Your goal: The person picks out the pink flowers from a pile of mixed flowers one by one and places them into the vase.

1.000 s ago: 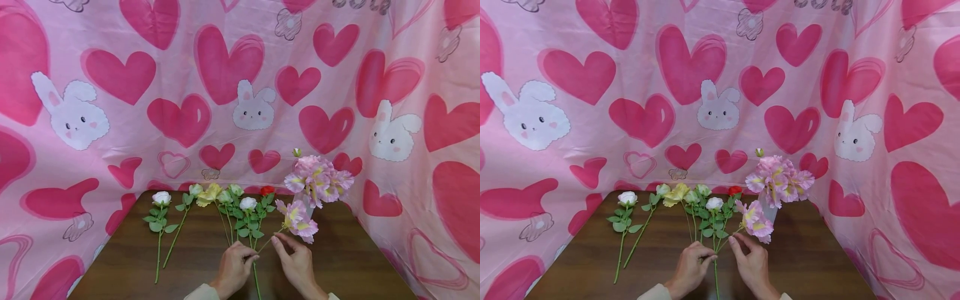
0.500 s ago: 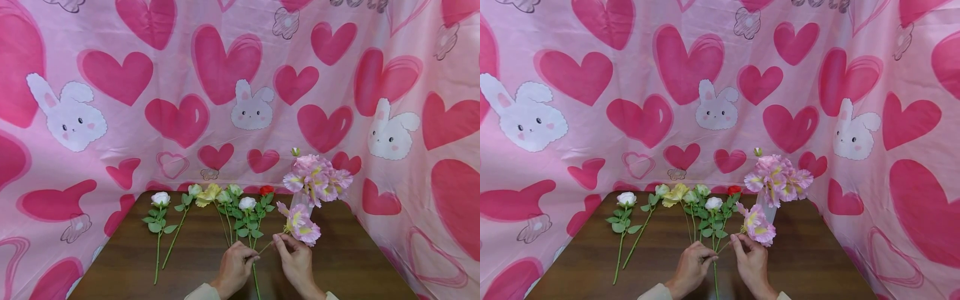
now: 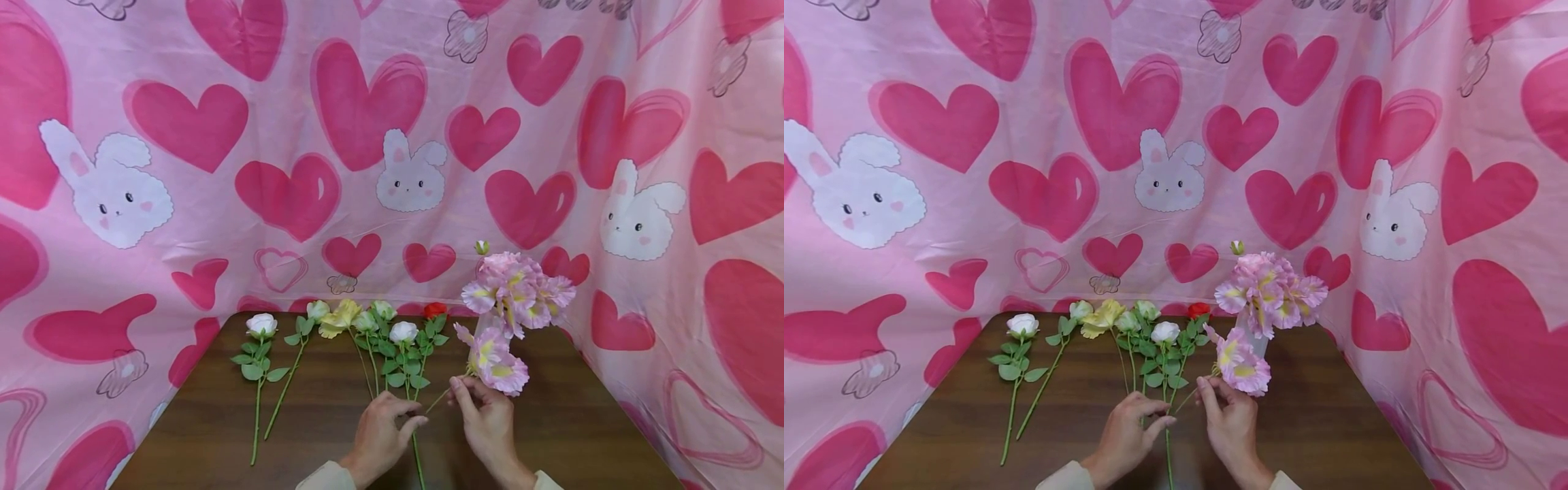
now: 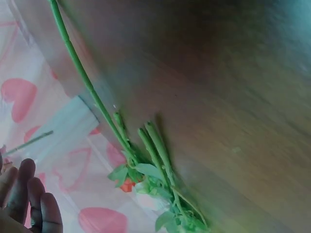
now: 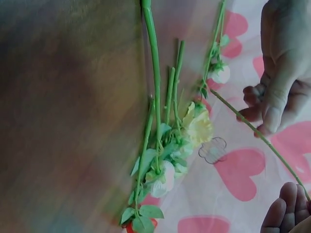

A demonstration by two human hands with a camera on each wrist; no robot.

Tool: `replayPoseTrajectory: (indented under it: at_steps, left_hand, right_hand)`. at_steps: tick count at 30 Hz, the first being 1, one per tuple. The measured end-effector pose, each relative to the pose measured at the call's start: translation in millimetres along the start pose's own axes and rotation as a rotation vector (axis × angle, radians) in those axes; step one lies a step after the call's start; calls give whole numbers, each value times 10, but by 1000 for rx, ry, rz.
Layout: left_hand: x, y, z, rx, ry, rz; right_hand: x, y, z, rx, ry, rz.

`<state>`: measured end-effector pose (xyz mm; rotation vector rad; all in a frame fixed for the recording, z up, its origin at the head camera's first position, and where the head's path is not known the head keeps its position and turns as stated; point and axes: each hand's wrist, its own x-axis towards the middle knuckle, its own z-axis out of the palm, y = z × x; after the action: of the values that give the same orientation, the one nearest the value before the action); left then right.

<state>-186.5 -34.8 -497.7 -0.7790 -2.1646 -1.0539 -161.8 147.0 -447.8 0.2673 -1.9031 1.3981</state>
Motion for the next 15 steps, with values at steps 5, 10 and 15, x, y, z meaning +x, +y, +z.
replayPoseTrajectory:
  at_steps: [5, 10, 15]
  left_hand:
    - [-12, -74, -76, 54, 25, -3]
    - [-29, -139, -158, 103, 44, 2]
    - [-57, -217, -216, 148, 31, -35]
  right_hand:
    - [91, -14, -52, -6, 6, -138]
    - [231, 8, -118, 0, 39, -229]
    - [389, -184, -174, -69, 107, -277]
